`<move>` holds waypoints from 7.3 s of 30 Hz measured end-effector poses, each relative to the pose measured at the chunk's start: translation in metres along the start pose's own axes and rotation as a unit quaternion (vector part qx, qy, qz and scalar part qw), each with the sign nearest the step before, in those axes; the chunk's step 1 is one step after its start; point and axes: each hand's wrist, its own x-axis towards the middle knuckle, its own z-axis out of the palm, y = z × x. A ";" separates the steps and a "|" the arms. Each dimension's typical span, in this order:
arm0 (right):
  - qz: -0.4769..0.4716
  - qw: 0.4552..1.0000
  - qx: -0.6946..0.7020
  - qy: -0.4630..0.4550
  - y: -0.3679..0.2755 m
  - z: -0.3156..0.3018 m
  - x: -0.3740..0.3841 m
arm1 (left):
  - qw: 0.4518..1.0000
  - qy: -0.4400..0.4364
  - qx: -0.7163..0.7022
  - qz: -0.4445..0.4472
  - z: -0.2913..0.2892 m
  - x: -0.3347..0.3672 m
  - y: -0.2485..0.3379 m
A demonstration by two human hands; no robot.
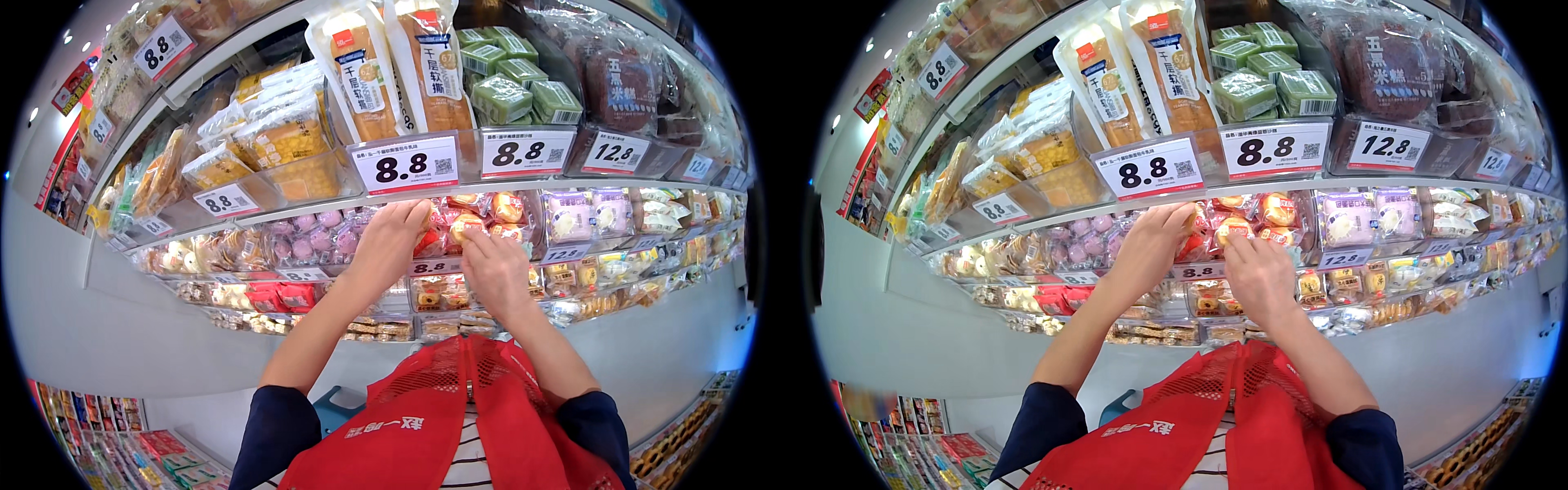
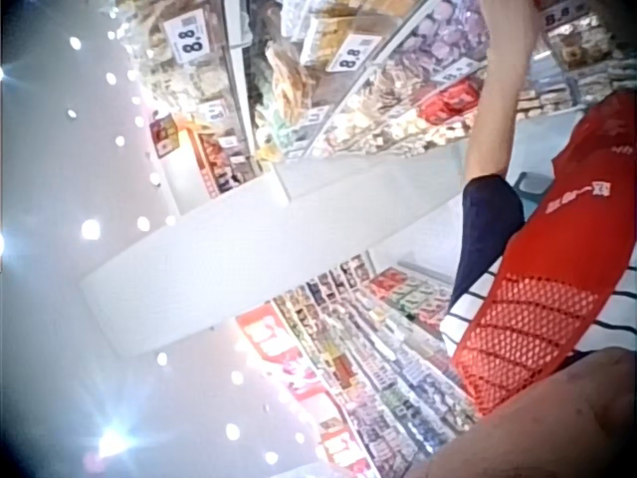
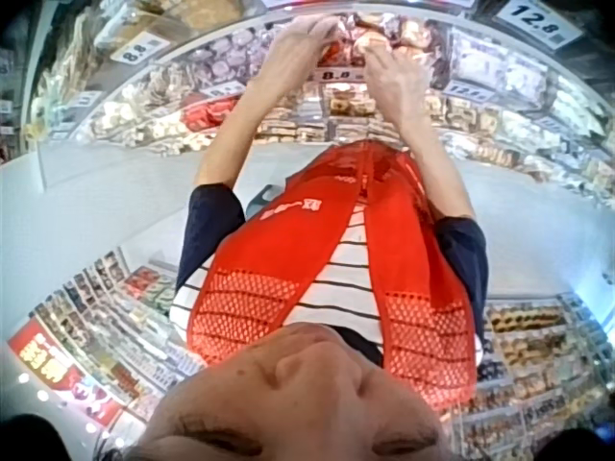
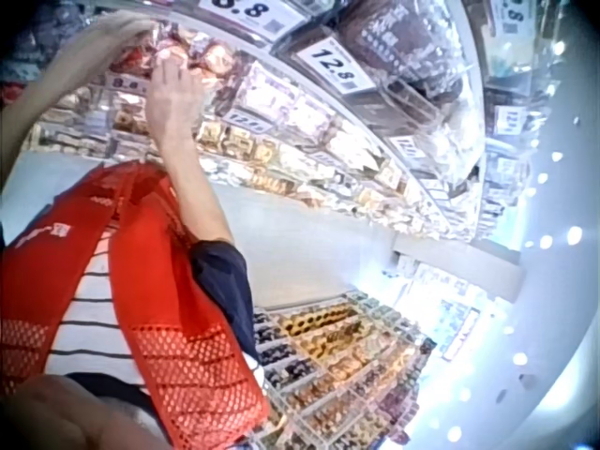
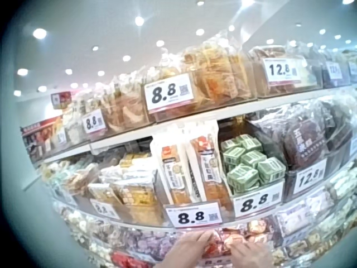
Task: The person restocks a bakery shelf by picking up packaged bread and pastries, wiping them with a cloth, and arranging them on the shelves. They move between different shelf sections, handling items one at a time and placing them in neat rows.
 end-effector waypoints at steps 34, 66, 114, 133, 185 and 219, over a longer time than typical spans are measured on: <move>0.198 0.977 0.084 0.004 0.018 -0.064 -0.018 | 0.982 -0.029 0.180 -0.047 0.027 0.028 -0.012; 0.112 0.986 0.099 0.074 0.058 -0.008 -0.055 | 0.976 -0.211 -0.044 -0.011 0.030 0.063 0.017; 0.296 0.929 0.175 0.136 0.063 -0.095 -0.176 | 0.997 -0.025 0.003 -0.069 0.133 0.206 0.091; 0.302 0.932 0.183 0.083 0.090 -0.104 -0.193 | 0.964 0.045 -0.249 -0.085 0.174 0.225 0.070; 0.457 0.815 0.321 0.156 0.170 -0.092 -0.087 | 0.995 -0.075 -0.058 0.042 0.121 0.188 0.112; 0.517 0.604 0.577 0.186 0.170 -0.134 -0.111 | 0.799 -0.161 -0.552 -0.175 0.105 0.143 0.203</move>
